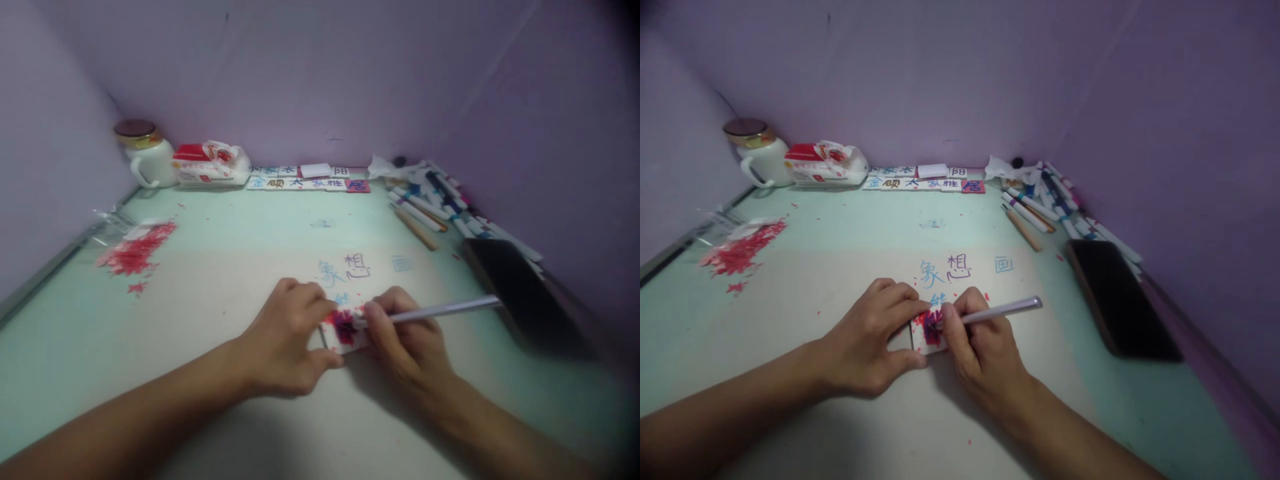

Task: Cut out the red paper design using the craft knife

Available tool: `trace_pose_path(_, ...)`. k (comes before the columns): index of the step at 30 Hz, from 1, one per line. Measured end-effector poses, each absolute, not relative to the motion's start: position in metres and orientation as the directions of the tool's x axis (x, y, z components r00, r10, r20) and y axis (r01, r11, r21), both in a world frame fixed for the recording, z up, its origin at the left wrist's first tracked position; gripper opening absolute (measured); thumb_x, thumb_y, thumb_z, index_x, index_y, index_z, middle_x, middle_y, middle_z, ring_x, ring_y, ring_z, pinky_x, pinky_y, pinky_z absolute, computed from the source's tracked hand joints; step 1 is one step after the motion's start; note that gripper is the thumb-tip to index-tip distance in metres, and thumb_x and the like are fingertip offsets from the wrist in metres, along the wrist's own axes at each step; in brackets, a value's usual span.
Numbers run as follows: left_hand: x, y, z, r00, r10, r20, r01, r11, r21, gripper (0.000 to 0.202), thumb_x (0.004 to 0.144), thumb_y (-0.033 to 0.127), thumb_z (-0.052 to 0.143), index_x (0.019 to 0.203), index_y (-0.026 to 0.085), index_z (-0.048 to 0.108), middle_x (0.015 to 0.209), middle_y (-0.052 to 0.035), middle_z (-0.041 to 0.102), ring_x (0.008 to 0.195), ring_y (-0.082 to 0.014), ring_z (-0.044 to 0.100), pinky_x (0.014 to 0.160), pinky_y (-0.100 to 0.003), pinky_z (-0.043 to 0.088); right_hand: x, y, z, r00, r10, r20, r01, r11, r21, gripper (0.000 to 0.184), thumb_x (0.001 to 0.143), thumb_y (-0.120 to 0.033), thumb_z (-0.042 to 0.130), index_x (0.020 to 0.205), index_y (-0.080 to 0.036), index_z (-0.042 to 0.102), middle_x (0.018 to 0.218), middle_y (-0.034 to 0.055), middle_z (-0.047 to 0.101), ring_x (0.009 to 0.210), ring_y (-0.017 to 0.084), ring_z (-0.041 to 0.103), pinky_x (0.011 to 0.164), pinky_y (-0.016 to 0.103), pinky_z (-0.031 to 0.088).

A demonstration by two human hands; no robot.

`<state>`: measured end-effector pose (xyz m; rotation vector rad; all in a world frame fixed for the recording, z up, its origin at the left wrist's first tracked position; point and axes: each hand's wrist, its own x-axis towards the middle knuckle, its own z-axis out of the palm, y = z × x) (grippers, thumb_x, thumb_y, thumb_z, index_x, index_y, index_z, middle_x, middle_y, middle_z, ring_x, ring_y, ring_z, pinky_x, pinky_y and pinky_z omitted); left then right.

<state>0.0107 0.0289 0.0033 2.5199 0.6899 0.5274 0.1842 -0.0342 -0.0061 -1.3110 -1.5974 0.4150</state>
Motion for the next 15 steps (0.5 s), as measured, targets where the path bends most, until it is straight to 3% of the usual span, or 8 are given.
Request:
trace_pose_path(7,0.0101,0.0287,0.0034,0.805,0.553,0.215,0.379,-0.758,0.531,0.031,0.070,0.027,0.074,0.095,0.012,0.063,0.088,-0.0088,0.060,0.085,-0.0231,0.054,0.083,-0.041,0.037,0.1843,-0.0323,-0.0088,0.046,0.871,0.489,0.575,0.377,-0.726,0.022,0.091,-0.015,0.044,0.070,-0.022,0.044,0.055,-0.0078,0.043,0.045,0.006,0.042,0.043,0.018,0.034)
trace_pose_path(15,0.0108,0.0273,0.0040,0.807,0.553,0.209,0.383,-0.758,0.528,0.023,0.070,0.022,0.072,0.088,0.012,0.062,0.084,-0.0069,0.058,0.083,-0.0222,0.054,0.081,-0.040,0.036,0.1791,-0.0303,-0.0036,-0.057,0.850,0.523,0.672,0.420,-0.610,0.021,0.090,-0.014,0.042,0.071,-0.023,0.039,0.051,-0.0076,0.042,0.039,0.007,0.041,0.039,0.020,0.031)
